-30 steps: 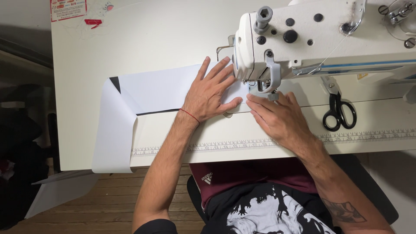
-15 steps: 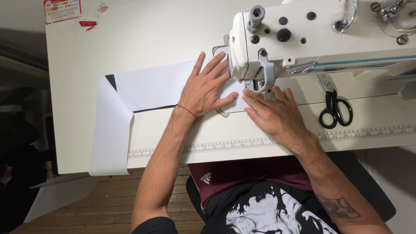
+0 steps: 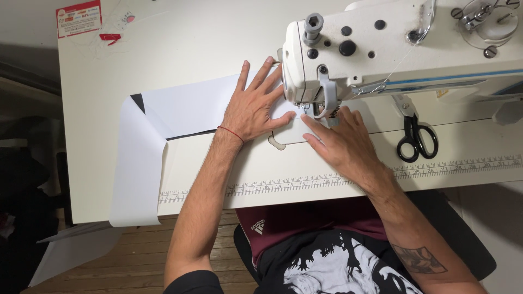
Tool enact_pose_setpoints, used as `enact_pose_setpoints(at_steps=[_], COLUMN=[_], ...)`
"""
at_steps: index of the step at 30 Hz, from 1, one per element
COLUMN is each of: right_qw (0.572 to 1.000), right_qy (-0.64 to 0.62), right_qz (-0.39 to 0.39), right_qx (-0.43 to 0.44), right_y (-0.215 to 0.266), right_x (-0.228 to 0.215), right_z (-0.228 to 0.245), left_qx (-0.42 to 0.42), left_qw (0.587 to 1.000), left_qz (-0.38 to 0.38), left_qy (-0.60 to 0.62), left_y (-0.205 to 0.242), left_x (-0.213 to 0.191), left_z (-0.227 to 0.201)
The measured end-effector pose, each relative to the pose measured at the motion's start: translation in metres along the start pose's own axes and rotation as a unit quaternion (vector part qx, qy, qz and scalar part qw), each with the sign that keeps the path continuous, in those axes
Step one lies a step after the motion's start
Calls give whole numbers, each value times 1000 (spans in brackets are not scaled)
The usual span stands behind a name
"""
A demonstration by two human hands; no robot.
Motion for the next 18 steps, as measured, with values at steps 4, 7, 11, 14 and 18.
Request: enact_pose_setpoints(at_steps=[4,7,11,14,18], right_qw=[1000,999,998,996,968], right_qy=[-10,32,42,61,101], right_qz=[-12,35,39,-55,-226], right_qx=[3,21,19,-46,40], right_y=[7,23,24,41,91], right_x=[16,48,20,-25,-88], right_z=[-10,-25,-19,-25,-81], left_qx=[-11,85,85,85,72], left_qw=[1000,994,994,994,996], left_qz=[4,-64,-53,-59,-46], left_qy=[-2,37,44,44,40], left_y=[-4,-6,-12,-16,-19], left_x=[8,-16,-14,-14,-12], left_z=[5,4,7,10,15])
Point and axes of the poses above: each hand's wrist, its own y-axis away from the middle knuckle, its own x-axis out of the palm, z = x × y, the point moved 4 cm from there along -y, towards the middle knuckle, and after that the axes turned 14 degrees about -z, right-handed, at the moved point
